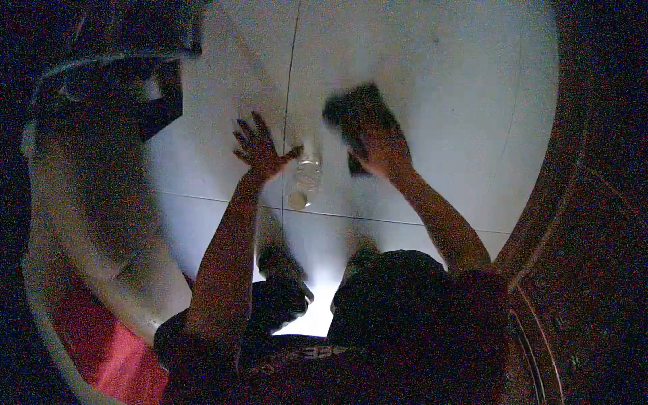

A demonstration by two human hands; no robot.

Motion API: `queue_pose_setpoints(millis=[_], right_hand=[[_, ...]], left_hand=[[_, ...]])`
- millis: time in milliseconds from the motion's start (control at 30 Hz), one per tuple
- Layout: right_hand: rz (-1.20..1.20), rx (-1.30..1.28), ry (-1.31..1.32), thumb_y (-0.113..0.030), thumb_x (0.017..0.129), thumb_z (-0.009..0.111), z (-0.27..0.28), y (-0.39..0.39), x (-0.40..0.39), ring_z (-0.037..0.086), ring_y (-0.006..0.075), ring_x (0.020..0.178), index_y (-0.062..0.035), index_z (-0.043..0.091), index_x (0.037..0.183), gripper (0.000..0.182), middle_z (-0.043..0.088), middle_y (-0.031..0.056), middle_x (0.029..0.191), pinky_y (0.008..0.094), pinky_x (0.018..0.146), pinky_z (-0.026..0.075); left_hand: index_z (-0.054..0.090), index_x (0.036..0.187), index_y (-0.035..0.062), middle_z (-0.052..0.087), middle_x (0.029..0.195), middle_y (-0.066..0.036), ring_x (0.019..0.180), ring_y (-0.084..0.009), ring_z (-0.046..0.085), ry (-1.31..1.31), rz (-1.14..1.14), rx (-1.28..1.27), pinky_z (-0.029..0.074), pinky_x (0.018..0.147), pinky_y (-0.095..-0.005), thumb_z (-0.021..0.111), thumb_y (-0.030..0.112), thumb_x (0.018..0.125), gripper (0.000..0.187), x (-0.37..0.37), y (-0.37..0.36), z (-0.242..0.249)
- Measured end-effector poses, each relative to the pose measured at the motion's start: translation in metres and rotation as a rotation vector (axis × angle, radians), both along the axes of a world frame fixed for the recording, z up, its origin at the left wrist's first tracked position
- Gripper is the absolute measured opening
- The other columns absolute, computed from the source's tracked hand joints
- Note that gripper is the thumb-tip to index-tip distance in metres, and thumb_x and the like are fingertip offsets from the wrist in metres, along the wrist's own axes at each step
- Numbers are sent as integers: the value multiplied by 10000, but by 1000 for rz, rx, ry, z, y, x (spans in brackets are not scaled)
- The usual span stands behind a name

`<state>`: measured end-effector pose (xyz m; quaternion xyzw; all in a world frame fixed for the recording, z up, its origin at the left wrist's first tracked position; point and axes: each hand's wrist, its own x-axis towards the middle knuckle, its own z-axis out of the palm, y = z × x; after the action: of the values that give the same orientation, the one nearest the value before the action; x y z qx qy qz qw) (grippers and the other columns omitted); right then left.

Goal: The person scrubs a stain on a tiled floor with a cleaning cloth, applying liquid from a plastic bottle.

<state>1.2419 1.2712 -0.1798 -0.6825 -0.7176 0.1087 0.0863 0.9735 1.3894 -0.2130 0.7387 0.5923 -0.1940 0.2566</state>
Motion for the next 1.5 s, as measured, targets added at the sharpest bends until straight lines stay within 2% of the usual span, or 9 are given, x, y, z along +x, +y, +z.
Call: queue_pose_setpoints(millis=[167,233,433,700,1033,1167,1333,1433,1500], right_hand=[[505,-529,-81,-277,804,665,0,10,50,430,399,1327,-21,581,1281,548,510,202,1389,522,1165,305],[288,-283,-107,-250,830,670,17,45,66,533,435,1196,-45,533,1320,549,577,218,1294,497,1037,456],[-317,37,-85,-273,809,684,-5,70,28,513,406,1198,-16,566,1268,539,553,220,1293,502,1045,420],[618,79,158,-369,825,687,3,-9,15,544,342,1217,-122,707,1049,333,619,132,1203,529,1075,406],[-157,53,148,-232,826,645,-29,73,8,558,420,1122,-35,591,1252,472,609,230,1183,527,992,452],[152,-146,107,-313,817,645,18,-70,-49,362,416,1387,-51,514,1374,629,410,219,1485,516,1179,286],[85,-357,163,-248,823,611,36,-23,7,500,424,1234,-39,586,1268,492,574,226,1289,503,1095,383],[-135,296,3,-208,844,601,-13,61,65,572,412,1080,-27,632,1168,372,608,240,1149,518,974,459],[-139,212,-87,-210,861,593,-13,103,97,575,409,1078,-26,621,1189,377,609,241,1128,519,966,464]], left_hand=[[-146,1566,147,-168,1579,-333,1425,-598,-122,-21,3,17,42,999,-832,659,907,548,1504,-4,-4,-4],[-141,1568,149,-163,1581,-330,1426,-602,-96,-26,-2,78,62,997,-834,653,909,551,1497,-6,-3,-11],[-186,1552,141,-201,1570,-328,1420,-603,-112,-26,-5,49,71,1010,-824,673,865,596,1475,-4,-12,-2],[-209,1543,130,-210,1572,-320,1426,-591,-131,29,-3,10,44,1029,-811,697,843,602,1488,-5,1,10],[-184,1551,121,-185,1581,-317,1442,-573,-97,64,11,-14,79,1059,-785,709,842,589,1497,2,5,16],[-187,1550,122,-171,1580,-327,1441,-578,-80,62,4,-25,86,1048,-796,705,844,594,1493,-2,8,14],[-159,1559,127,-169,1575,-337,1425,-609,-76,37,7,52,105,1022,-816,713,861,546,1525,-5,8,-1],[-160,1559,126,-161,1577,-337,1426,-609,-63,53,-5,45,109,1024,-816,729,844,550,1524,-3,4,8],[-164,1557,125,-161,1578,-335,1428,-605,-57,67,-17,45,110,1027,-813,738,835,552,1526,1,6,14]])
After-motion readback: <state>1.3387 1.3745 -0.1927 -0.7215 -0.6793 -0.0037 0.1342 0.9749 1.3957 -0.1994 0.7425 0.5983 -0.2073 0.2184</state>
